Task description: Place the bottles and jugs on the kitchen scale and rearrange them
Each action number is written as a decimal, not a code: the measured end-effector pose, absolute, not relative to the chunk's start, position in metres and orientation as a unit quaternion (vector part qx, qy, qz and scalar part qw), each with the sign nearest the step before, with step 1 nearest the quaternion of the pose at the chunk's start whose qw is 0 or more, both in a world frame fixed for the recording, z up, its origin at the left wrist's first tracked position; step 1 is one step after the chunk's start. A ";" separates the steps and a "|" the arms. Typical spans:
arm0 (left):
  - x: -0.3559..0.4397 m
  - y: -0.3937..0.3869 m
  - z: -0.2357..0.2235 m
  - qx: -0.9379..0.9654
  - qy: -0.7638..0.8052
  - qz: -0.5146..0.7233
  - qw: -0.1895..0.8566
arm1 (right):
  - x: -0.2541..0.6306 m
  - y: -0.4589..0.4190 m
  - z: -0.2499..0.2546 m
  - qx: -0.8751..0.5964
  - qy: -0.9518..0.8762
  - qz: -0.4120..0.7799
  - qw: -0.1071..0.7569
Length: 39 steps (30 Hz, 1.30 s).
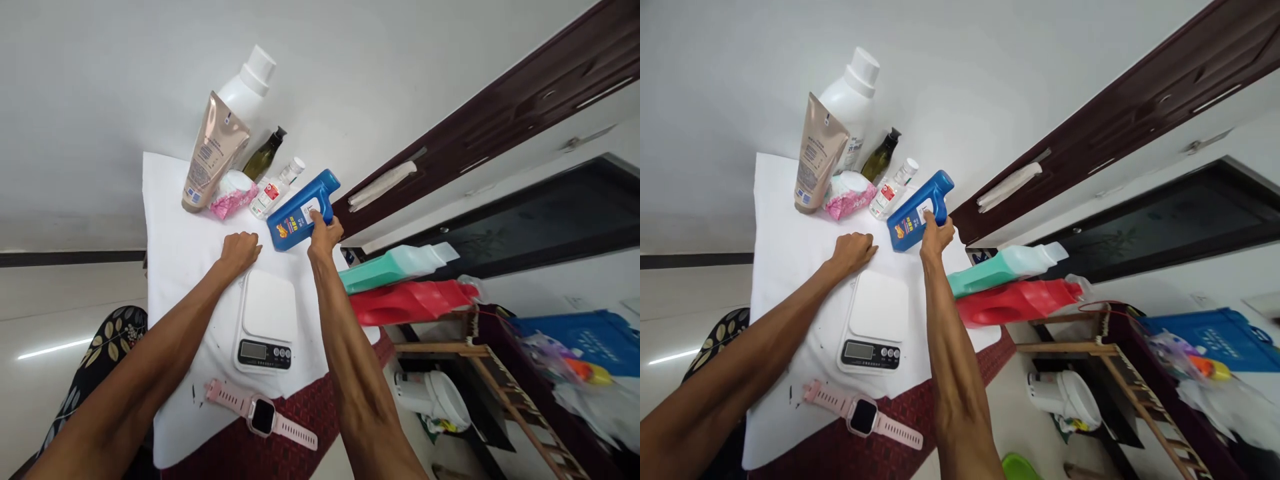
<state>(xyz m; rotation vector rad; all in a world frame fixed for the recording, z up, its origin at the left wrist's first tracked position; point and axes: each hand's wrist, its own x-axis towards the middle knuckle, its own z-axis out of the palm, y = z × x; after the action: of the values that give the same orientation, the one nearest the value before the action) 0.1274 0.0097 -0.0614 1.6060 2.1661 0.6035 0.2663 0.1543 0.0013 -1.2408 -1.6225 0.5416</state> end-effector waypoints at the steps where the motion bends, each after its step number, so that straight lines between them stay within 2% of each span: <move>1: 0.127 0.009 -0.061 0.572 0.770 0.213 0.186 | 0.272 0.150 0.004 -0.511 -0.648 0.233 0.515; 6: 0.128 0.009 -0.060 0.575 0.768 0.214 0.184 | 0.322 0.097 0.044 -0.426 -0.597 0.318 0.601; 12: 0.129 0.010 -0.064 0.568 0.770 0.230 0.177 | 0.373 0.003 0.079 -0.386 -0.653 0.347 0.552; 22: 0.129 0.012 -0.068 0.559 0.768 0.258 0.179 | 0.378 -0.053 0.034 -0.417 -0.684 0.357 0.481; 31: 0.127 0.017 -0.077 0.551 0.763 0.286 0.177 | 0.396 -0.059 0.029 -0.415 -0.766 0.256 0.419; 35: 0.124 0.023 -0.086 0.540 0.754 0.334 0.169 | 0.394 -0.063 0.027 -0.434 -0.759 0.215 0.435; 39: 0.122 0.027 -0.090 0.519 0.751 0.371 0.171 | 0.373 -0.072 0.025 -0.455 -0.699 0.292 0.468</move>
<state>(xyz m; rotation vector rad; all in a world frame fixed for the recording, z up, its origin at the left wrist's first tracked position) 0.1222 0.0265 -0.0903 1.4732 2.1326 1.0540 0.3733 -0.0717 0.0253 -1.1153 -1.7153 0.7171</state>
